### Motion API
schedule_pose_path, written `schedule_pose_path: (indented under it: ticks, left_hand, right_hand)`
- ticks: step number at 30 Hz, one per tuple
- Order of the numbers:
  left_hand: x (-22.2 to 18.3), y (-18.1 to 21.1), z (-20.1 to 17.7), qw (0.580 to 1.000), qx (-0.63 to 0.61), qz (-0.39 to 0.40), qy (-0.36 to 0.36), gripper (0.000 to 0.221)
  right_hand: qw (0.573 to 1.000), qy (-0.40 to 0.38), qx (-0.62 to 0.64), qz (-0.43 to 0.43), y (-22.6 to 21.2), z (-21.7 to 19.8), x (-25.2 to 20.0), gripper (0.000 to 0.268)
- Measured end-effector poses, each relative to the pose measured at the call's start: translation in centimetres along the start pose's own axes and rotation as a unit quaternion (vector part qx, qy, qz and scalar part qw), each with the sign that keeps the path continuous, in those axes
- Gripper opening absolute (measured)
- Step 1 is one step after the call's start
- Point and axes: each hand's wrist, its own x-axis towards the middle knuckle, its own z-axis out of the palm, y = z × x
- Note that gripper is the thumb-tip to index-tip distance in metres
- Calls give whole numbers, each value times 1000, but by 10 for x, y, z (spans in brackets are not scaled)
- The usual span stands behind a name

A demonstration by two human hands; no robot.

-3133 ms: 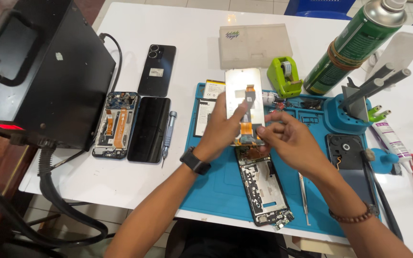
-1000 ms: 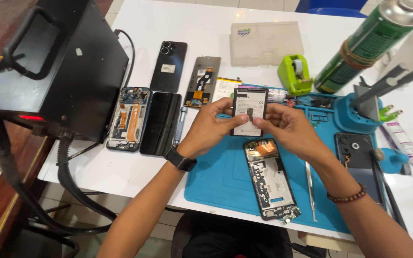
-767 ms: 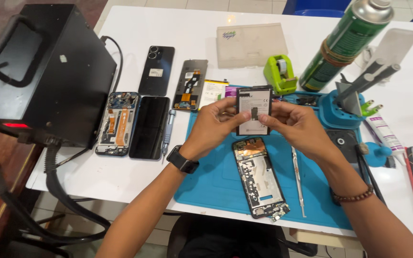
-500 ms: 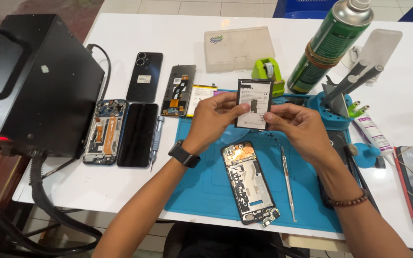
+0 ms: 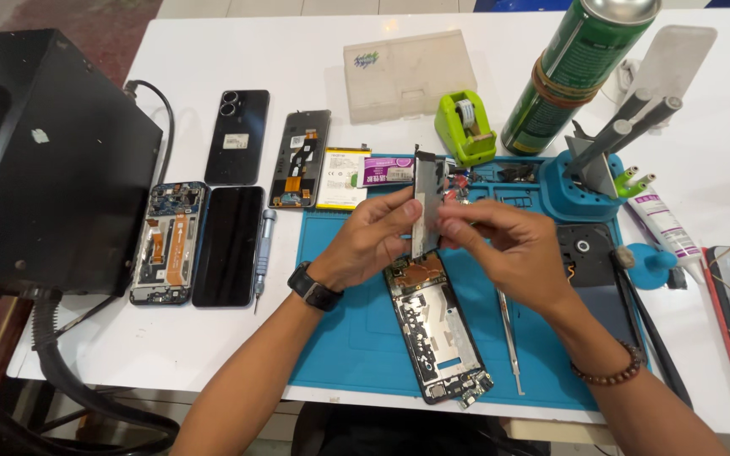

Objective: The person disassembles a smartphone by removing the battery and internal components using tweezers and a screwdriver. They then spray the phone frame with compressed air and scrape residue from the frame using a brush and a precision knife.

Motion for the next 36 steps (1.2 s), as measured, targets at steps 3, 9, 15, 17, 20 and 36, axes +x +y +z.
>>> schedule_pose_path:
  ticks: [3,9,15,17,20,36]
  left_hand:
    - [-1,-5,1,1000,13,7,-27,53]
    - [-5,-10,10,979,191,67,-1,62]
    - [4,-9,23,975,206,41,71,74]
    - [5,-6,29,972,216,31,82,77]
    - [10,-4,41,956,269,43,109,76]
    - [20,-24,85,966,195,-62,156,44]
  right_hand:
    - [999,20,19,27,5,-5,0,23]
    - [999,-15,20,36,10,-7,-3,23]
    - [996,-31,39,69,3,-11,-1,26]
    - [996,-39,41,76,-2,-15,3,27]
    - [993,-59,26,99,-11,-28,5,29]
    - [862,30,-422,281,-59,-83,-91,28]
